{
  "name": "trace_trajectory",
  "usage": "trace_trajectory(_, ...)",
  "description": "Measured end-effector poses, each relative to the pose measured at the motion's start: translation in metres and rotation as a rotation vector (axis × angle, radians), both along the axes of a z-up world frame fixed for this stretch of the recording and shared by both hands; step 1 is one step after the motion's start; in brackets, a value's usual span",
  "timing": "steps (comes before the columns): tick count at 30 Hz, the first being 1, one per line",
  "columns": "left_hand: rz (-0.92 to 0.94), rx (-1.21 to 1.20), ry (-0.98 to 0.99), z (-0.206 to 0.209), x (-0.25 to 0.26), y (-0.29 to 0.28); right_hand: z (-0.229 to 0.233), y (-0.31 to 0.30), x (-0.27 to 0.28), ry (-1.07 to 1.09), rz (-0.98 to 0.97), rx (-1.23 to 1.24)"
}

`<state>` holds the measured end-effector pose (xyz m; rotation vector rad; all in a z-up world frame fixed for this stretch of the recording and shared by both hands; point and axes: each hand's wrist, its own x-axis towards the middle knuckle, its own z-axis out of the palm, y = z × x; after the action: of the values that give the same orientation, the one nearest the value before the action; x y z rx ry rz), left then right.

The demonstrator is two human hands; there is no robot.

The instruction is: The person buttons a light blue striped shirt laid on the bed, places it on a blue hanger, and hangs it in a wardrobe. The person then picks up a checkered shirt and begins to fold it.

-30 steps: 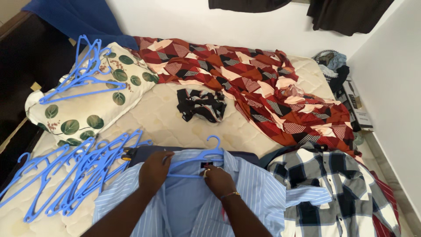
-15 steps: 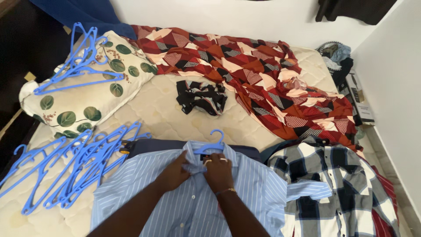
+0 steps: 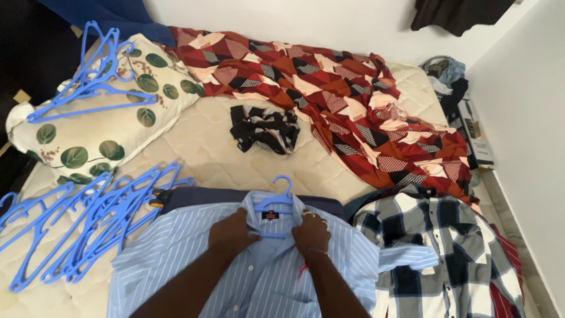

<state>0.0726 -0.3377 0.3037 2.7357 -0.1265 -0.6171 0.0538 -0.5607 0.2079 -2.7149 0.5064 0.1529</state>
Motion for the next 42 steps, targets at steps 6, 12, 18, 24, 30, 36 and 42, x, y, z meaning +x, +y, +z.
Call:
trace_trajectory(6, -0.173, 0.106, -0.152, -0.017, 0.009, 0.025, 0.01, 0.001, -0.022, -0.126, -0.224, 0.03)
trace_trajectory(12, -0.047, 0.143, -0.135, -0.024, 0.013, 0.036, 0.022, 0.002, -0.022, -0.198, -0.109, 0.032)
trace_trajectory(18, 0.039, -0.011, -0.242, -0.05, 0.006, 0.024, 0.041, 0.014, -0.018, -0.352, 0.042, 0.316)
trace_trajectory(24, 0.224, -0.591, -0.497, -0.093, -0.004, 0.027, 0.053, 0.02, -0.033, -0.152, 0.106, 0.704)
trace_trajectory(30, 0.218, -0.989, -0.093, -0.097, -0.035, 0.024, 0.021, 0.023, -0.036, -0.276, 0.314, 0.799)
trace_trajectory(36, 0.221, -0.752, -0.163, -0.092, -0.021, 0.012, -0.024, 0.033, -0.017, -0.349, 0.072, 0.629)
trace_trajectory(42, -0.066, -0.47, -0.337, -0.106, 0.001, 0.017, -0.033, 0.042, -0.005, -0.319, 0.32, 1.007)
